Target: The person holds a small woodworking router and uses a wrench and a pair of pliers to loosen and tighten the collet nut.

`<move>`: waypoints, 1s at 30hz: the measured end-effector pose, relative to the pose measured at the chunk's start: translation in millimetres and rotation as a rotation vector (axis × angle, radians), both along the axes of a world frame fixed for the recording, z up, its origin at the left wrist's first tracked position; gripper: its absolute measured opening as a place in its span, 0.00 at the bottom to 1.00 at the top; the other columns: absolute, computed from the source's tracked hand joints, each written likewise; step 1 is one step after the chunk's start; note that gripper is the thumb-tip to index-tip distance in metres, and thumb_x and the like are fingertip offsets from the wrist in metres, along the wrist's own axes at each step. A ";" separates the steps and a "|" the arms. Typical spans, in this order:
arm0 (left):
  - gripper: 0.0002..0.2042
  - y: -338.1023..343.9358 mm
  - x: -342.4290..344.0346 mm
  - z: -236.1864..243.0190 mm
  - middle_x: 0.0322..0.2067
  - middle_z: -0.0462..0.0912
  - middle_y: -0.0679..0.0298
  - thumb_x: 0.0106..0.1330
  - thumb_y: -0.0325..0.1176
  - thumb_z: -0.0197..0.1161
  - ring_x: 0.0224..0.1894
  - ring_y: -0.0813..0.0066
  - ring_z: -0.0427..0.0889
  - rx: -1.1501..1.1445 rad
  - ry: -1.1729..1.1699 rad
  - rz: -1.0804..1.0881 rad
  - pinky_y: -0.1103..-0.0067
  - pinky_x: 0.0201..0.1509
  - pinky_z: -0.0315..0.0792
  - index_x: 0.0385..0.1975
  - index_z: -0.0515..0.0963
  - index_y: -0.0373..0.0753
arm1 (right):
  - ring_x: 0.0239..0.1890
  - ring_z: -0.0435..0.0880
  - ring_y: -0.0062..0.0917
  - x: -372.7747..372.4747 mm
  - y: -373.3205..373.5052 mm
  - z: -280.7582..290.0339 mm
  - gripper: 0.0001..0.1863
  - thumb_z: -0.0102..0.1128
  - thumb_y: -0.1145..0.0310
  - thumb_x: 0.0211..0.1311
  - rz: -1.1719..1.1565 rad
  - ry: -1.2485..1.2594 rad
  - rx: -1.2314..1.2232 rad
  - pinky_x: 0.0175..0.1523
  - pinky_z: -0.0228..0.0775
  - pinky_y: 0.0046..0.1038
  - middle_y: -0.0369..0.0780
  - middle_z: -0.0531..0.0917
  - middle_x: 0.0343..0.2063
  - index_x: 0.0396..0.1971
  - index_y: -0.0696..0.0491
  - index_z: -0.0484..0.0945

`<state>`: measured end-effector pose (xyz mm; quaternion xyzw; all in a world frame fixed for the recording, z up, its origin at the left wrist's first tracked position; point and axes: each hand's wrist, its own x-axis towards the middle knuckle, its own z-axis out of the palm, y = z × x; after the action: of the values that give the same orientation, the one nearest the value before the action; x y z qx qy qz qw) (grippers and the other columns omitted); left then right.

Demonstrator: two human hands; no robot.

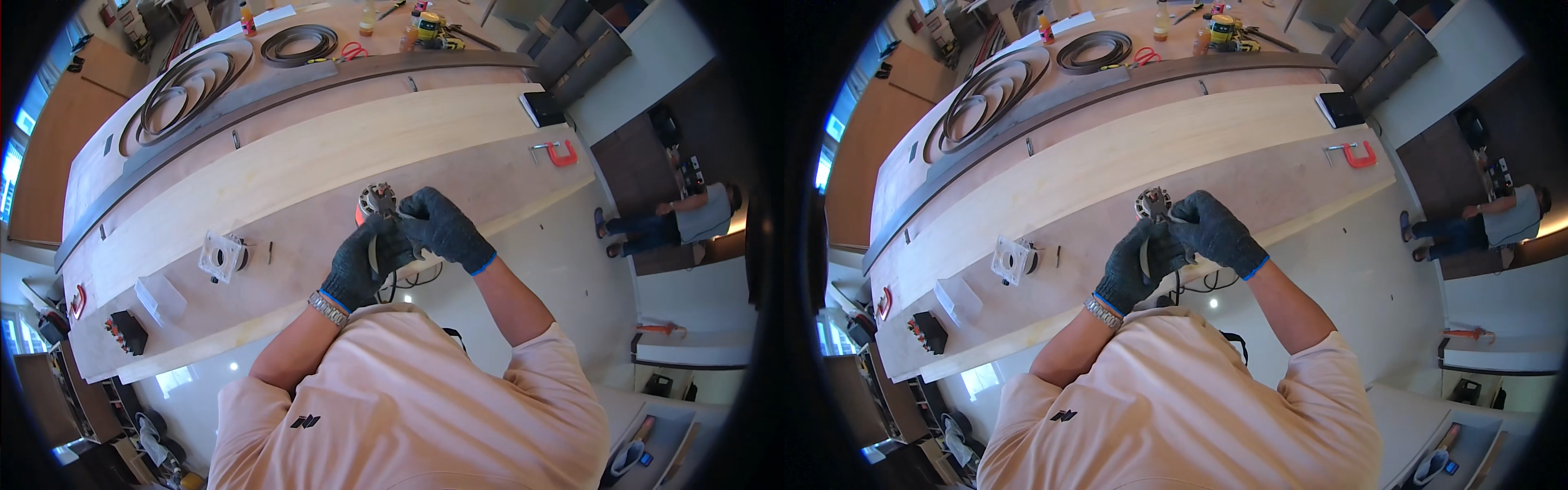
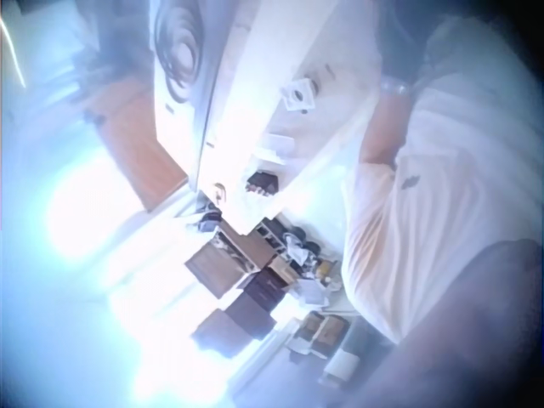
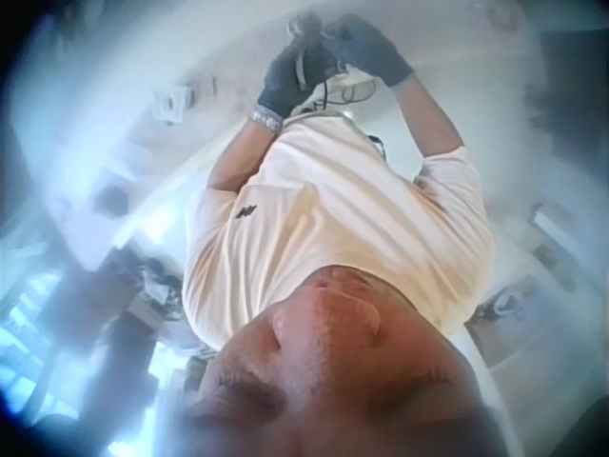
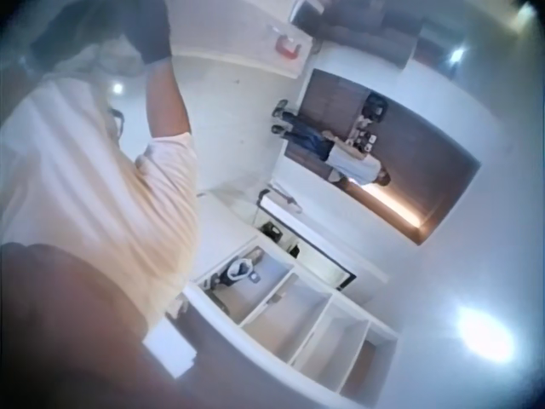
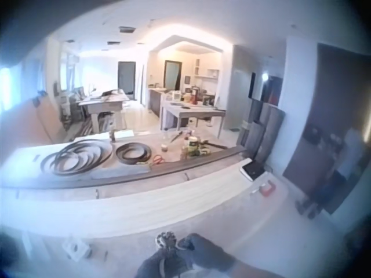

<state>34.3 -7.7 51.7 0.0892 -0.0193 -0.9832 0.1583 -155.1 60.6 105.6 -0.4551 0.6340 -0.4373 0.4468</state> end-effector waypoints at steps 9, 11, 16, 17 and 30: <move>0.18 -2.1 8.6 10.1 0.48 0.88 0.57 0.77 0.42 0.58 0.49 0.58 0.88 -0.301 -0.420 0.091 0.63 0.57 0.82 0.56 0.80 0.35 | 0.39 0.89 0.34 -9.1 20.8 -25.0 0.15 0.55 0.61 0.76 -0.157 -1.124 0.301 0.43 0.86 0.34 0.44 0.87 0.42 0.49 0.57 0.79; 0.18 -6.3 9.1 10.5 0.48 0.87 0.57 0.72 0.36 0.63 0.49 0.57 0.88 -0.280 -0.422 0.031 0.65 0.55 0.82 0.58 0.78 0.35 | 0.41 0.89 0.35 -14.7 28.8 -35.1 0.19 0.45 0.57 0.80 -0.050 -1.331 0.290 0.46 0.87 0.39 0.45 0.86 0.44 0.51 0.56 0.79; 0.25 -8.0 16.4 11.9 0.46 0.87 0.53 0.59 0.24 0.69 0.48 0.56 0.88 -1.651 -0.563 0.288 0.67 0.53 0.81 0.59 0.78 0.37 | 0.46 0.88 0.37 -1.9 32.5 -31.5 0.20 0.45 0.55 0.80 -0.070 -1.481 0.342 0.47 0.84 0.46 0.45 0.86 0.44 0.52 0.55 0.80; 0.28 -10.5 17.7 11.4 0.46 0.86 0.51 0.55 0.20 0.70 0.48 0.55 0.88 -2.093 -0.709 0.342 0.68 0.53 0.81 0.60 0.77 0.38 | 0.46 0.88 0.37 2.8 32.8 -27.6 0.21 0.45 0.54 0.80 -0.097 -1.483 0.364 0.48 0.84 0.47 0.45 0.86 0.45 0.52 0.55 0.79; 0.13 -18.7 20.1 25.8 0.32 0.81 0.66 0.73 0.27 0.59 0.25 0.78 0.78 -0.588 -0.618 -0.057 0.80 0.27 0.75 0.55 0.81 0.39 | 0.31 0.80 0.26 16.0 29.9 -51.9 0.20 0.46 0.51 0.80 -0.073 -1.582 0.247 0.33 0.72 0.32 0.39 0.82 0.33 0.52 0.51 0.79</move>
<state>54.4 -26.4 77.5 0.3303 -0.3476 -0.8669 0.1366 -139.1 90.5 53.7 0.0634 0.1875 -0.5714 0.7965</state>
